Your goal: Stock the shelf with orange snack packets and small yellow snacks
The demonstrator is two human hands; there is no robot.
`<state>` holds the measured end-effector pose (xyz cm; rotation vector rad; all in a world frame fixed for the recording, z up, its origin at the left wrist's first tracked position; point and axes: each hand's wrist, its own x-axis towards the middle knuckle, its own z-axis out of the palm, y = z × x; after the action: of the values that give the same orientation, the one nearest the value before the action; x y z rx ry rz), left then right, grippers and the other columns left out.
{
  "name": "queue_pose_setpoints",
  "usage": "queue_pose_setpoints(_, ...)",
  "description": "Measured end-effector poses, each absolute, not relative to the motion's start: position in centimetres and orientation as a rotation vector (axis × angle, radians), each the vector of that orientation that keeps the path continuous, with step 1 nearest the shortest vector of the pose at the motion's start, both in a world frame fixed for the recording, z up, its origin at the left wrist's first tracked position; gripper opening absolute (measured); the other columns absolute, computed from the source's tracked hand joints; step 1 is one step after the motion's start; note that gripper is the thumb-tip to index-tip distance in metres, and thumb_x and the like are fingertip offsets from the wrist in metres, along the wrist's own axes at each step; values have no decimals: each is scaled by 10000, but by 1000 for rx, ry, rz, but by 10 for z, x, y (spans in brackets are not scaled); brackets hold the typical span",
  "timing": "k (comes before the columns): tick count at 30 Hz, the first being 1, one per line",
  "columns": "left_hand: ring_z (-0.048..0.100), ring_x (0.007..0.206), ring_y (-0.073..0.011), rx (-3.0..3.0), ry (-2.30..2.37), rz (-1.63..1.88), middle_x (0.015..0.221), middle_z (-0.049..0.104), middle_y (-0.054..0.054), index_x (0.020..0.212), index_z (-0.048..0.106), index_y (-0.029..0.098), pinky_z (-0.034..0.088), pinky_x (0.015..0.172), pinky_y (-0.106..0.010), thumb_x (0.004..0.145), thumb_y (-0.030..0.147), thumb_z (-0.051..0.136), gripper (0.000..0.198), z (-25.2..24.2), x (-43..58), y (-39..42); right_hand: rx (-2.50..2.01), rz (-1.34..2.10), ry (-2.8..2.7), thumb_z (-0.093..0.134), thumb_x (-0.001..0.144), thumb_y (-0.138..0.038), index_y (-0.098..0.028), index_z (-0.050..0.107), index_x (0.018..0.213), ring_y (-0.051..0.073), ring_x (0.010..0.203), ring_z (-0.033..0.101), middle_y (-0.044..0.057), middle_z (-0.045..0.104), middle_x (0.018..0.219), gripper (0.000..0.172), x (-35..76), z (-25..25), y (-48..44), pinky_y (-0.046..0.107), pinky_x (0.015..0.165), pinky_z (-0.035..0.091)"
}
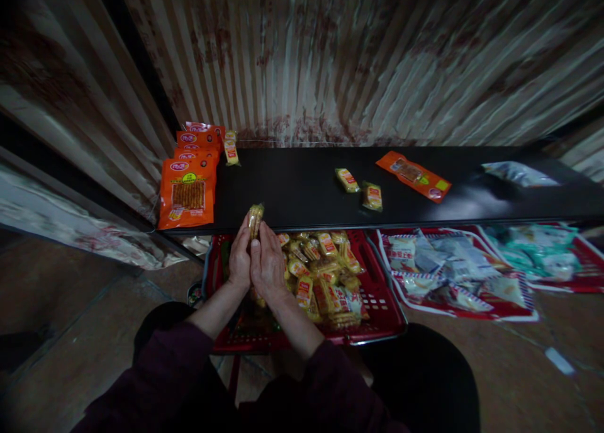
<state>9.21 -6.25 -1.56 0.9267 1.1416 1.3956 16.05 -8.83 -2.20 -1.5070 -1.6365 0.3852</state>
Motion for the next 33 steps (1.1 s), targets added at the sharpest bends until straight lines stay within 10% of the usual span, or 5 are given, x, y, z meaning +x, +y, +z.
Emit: queue_pose_setpoints(33, 571, 1023, -184, 661, 1212, 1534, 1116, 592, -57, 1095, 532, 215, 422, 928, -298, 723, 261, 630, 388, -27, 101, -59, -1532, 478, -1539, 243, 965, -458, -159, 494, 1337, 245, 1156, 581, 140, 628, 1234, 539, 162, -26, -79, 449, 992, 460)
